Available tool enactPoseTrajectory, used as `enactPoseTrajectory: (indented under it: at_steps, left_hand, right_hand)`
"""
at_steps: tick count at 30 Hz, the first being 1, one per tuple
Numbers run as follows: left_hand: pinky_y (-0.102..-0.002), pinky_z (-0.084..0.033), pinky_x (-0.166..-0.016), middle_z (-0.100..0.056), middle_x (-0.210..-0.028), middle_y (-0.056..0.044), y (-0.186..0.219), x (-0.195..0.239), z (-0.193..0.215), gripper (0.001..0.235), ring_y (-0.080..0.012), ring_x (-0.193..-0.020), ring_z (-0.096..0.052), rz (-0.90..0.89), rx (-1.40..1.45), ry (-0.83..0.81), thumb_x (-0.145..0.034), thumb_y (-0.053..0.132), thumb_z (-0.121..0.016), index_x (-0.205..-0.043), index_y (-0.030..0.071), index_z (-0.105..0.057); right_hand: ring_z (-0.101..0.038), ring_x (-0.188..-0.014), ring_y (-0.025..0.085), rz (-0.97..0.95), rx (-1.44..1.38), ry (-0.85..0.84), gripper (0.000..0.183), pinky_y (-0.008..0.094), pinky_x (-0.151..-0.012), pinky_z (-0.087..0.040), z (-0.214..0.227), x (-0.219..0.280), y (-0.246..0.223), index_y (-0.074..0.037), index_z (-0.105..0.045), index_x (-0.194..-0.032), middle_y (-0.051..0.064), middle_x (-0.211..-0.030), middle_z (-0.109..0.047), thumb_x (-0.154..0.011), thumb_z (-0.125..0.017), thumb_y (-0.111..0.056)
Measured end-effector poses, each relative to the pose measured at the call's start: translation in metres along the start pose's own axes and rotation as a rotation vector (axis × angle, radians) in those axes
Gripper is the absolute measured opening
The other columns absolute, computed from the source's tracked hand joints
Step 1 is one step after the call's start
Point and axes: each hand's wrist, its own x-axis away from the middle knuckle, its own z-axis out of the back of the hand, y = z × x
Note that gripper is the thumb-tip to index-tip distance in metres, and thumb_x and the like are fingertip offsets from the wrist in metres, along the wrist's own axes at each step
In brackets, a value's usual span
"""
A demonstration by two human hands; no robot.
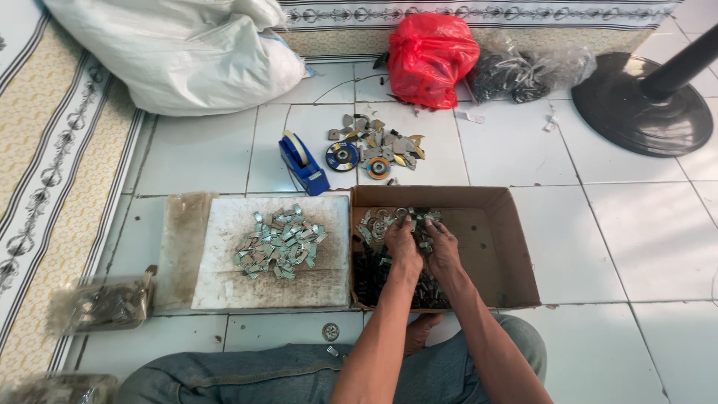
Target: Sorting small metal components from a box into different piles and bags on the floor
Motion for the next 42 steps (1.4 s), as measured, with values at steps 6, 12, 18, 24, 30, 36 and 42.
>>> enactPoseTrajectory:
  at_steps: [6,12,18,24,30,36,42]
  left_hand:
    - [-0.052,-0.057,-0.085,-0.068,-0.111,-0.018,0.019,0.003,0.005,0.022,-0.0353,-0.099,-0.068,0.031,0.027,0.063,-0.104,0.027,-0.073,-0.121,0.013,-0.070]
    - [-0.067,-0.052,-0.109,-0.059,-0.144,-0.017,0.015,0.024,-0.007,0.044,-0.0409,-0.131,-0.059,0.157,0.014,0.048,-0.110,0.042,-0.067,-0.145,0.017,-0.058]
    - [-0.062,-0.054,-0.115,-0.023,-0.167,-0.020,0.020,0.052,0.009,0.067,-0.0461,-0.141,-0.048,0.303,-0.079,0.072,-0.114,0.033,-0.055,-0.167,0.019,-0.018]
    - [-0.054,-0.052,-0.073,-0.063,-0.098,-0.023,0.004,0.080,0.000,0.018,-0.0412,-0.087,-0.066,0.143,-0.009,-0.145,-0.102,0.025,-0.074,-0.109,0.008,-0.071]
    - [-0.065,-0.044,-0.118,-0.032,-0.162,-0.030,0.179,0.219,-0.019,0.056,-0.0517,-0.146,-0.041,-0.064,-0.301,-0.218,-0.112,0.022,-0.057,-0.160,0.001,-0.040]
    - [-0.053,-0.059,-0.093,-0.073,-0.113,-0.020,0.237,0.158,0.066,0.039,-0.0352,-0.102,-0.070,0.022,0.320,0.064,-0.098,0.034,-0.070,-0.122,0.004,-0.073]
    - [-0.052,-0.060,-0.089,-0.061,-0.090,-0.009,0.271,0.084,0.168,0.031,-0.0327,-0.093,-0.069,0.042,0.551,0.056,-0.107,0.040,-0.054,-0.093,0.012,-0.056]
  right_hand:
    - [-0.071,-0.077,0.013,0.074,0.193,-0.009,0.026,0.028,-0.067,-0.061,-0.021,0.026,-0.007,-0.013,-0.079,-0.107,0.009,-0.085,-0.075,-0.083,-0.090,-0.017]
    - [-0.072,-0.094,0.026,-0.067,-0.213,0.040,0.024,0.044,-0.095,-0.064,0.010,-0.015,-0.002,-0.006,-0.072,-0.108,0.015,-0.093,-0.072,-0.090,-0.085,-0.014]
    - [-0.068,-0.105,0.029,-0.130,-0.330,0.103,0.017,0.053,-0.102,-0.058,0.023,-0.036,0.003,-0.011,-0.071,-0.107,0.014,-0.108,-0.070,-0.094,-0.080,-0.016]
    - [-0.067,-0.105,0.029,-0.042,-0.263,0.093,0.022,0.051,-0.096,-0.061,0.010,-0.012,-0.018,-0.009,-0.070,-0.110,0.015,-0.109,-0.068,-0.092,-0.082,-0.013]
    - [-0.068,-0.105,0.027,0.173,0.159,-0.058,0.028,0.049,-0.091,-0.062,-0.053,0.035,-0.024,-0.012,-0.073,-0.118,0.019,-0.108,-0.070,-0.094,-0.083,-0.022]
    - [-0.065,-0.101,0.028,0.014,0.341,-0.312,0.038,0.043,-0.079,-0.063,-0.181,0.109,0.022,-0.007,-0.075,-0.119,0.018,-0.109,-0.067,-0.087,-0.084,-0.026]
    - [-0.069,-0.082,0.017,0.140,0.664,-0.463,0.038,0.037,-0.073,-0.059,-0.237,0.134,0.082,-0.016,-0.080,-0.111,0.006,-0.088,-0.075,-0.090,-0.079,-0.047]
